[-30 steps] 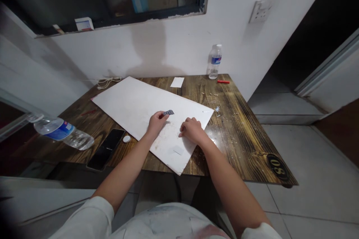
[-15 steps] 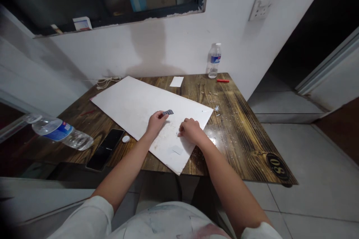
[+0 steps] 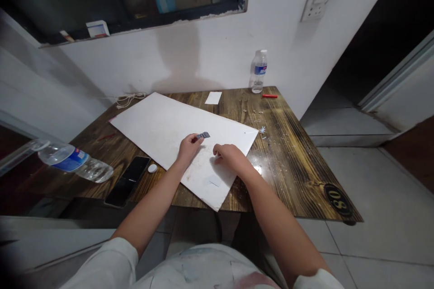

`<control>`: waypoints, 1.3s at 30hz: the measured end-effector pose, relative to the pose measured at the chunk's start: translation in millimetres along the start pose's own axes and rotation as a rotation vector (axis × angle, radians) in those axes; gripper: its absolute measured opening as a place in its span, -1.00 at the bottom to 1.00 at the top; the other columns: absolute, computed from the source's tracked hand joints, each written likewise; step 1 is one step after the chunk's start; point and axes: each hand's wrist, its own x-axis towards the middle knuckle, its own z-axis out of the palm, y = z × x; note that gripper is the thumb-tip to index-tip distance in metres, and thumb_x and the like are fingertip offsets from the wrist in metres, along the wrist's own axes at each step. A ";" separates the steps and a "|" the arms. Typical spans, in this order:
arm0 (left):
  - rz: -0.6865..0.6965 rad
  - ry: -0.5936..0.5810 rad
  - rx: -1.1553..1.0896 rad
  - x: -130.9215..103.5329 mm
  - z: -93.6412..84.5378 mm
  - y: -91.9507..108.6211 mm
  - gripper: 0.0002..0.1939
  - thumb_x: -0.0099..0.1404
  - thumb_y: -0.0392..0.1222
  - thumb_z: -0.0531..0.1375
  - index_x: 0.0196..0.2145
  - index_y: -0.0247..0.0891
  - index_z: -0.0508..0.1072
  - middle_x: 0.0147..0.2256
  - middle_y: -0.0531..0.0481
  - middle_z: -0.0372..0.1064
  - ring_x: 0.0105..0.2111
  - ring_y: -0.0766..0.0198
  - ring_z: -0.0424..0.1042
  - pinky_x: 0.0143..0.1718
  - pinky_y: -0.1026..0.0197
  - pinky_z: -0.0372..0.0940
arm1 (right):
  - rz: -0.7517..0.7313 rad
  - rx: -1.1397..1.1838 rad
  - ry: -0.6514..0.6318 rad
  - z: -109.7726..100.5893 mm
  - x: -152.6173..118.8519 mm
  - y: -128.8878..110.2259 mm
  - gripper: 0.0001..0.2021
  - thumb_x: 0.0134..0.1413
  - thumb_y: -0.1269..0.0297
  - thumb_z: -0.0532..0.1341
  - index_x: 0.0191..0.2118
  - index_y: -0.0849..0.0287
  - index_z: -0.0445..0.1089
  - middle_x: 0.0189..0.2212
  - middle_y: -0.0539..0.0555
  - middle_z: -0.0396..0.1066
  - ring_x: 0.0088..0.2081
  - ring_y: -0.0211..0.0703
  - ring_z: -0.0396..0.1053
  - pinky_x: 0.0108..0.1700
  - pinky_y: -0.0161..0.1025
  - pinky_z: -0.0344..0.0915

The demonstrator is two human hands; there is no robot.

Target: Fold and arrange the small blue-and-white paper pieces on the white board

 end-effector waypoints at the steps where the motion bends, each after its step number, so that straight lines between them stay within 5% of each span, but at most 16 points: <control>1: 0.007 0.007 0.006 -0.1 -0.2 0.7 -0.88 0.10 -0.16 0.27 -0.49 -0.25 0.45 -0.48 0.06 0.27 -0.45 0.33 0.22 -0.40 0.27 0.21 | -0.001 0.024 0.021 -0.6 -0.4 -0.2 -0.82 0.05 0.42 0.28 -0.18 0.12 0.47 -0.32 0.05 0.50 -0.29 -0.16 0.38 -0.26 -0.29 0.15; 5: -0.020 -0.014 -0.024 -2.7 -0.5 4.9 -0.85 0.09 -0.14 0.26 -0.52 -0.25 0.41 -0.52 0.08 0.23 -0.47 0.34 0.21 -0.44 0.28 0.19 | -0.071 0.100 0.196 -2.1 -2.6 -2.5 -0.87 0.10 0.48 0.22 -0.32 0.12 0.48 -0.34 0.04 0.47 -0.26 -0.16 0.36 -0.18 -0.27 0.20; 12: -0.105 -0.292 -0.186 -14.0 2.9 14.1 -0.78 0.03 -0.11 0.29 -0.56 -0.26 0.33 -0.59 0.13 0.20 -0.56 0.41 0.15 -0.52 0.32 0.08 | -0.222 0.102 0.563 4.7 -3.3 -7.0 -0.79 0.24 0.31 0.14 -0.42 0.10 0.44 -0.33 0.12 0.40 -0.21 -0.09 0.29 -0.12 -0.15 0.24; 18: -0.088 -0.447 -0.234 -18.6 4.3 18.5 -0.83 0.00 -0.14 0.31 -0.53 -0.28 0.43 -0.57 0.07 0.31 -0.51 0.36 0.27 -0.45 0.30 0.15 | -0.241 0.102 0.583 9.1 -1.4 -5.4 -0.75 0.29 0.29 0.09 -0.35 0.09 0.49 -0.29 0.13 0.42 -0.17 -0.08 0.31 -0.08 -0.12 0.27; 33: -0.029 -0.454 -0.274 -15.8 -2.4 18.3 -0.71 0.10 0.03 0.33 -0.47 -0.30 0.56 -0.47 -0.07 0.47 -0.43 0.28 0.37 -0.31 0.22 0.23 | -0.212 0.022 0.609 9.7 -1.2 -2.3 -0.79 0.30 0.25 0.11 -0.23 0.08 0.52 -0.23 0.14 0.42 -0.13 -0.07 0.29 -0.04 -0.11 0.24; 39: -0.022 -0.433 -0.225 -14.5 -2.9 19.0 -0.67 0.15 0.06 0.29 -0.44 -0.31 0.56 -0.43 -0.08 0.50 -0.40 0.26 0.40 -0.26 0.20 0.26 | -0.322 0.017 0.748 13.6 2.2 0.9 -0.85 0.25 0.25 0.19 -0.28 0.06 0.51 -0.27 0.11 0.41 -0.19 -0.08 0.28 -0.12 -0.11 0.26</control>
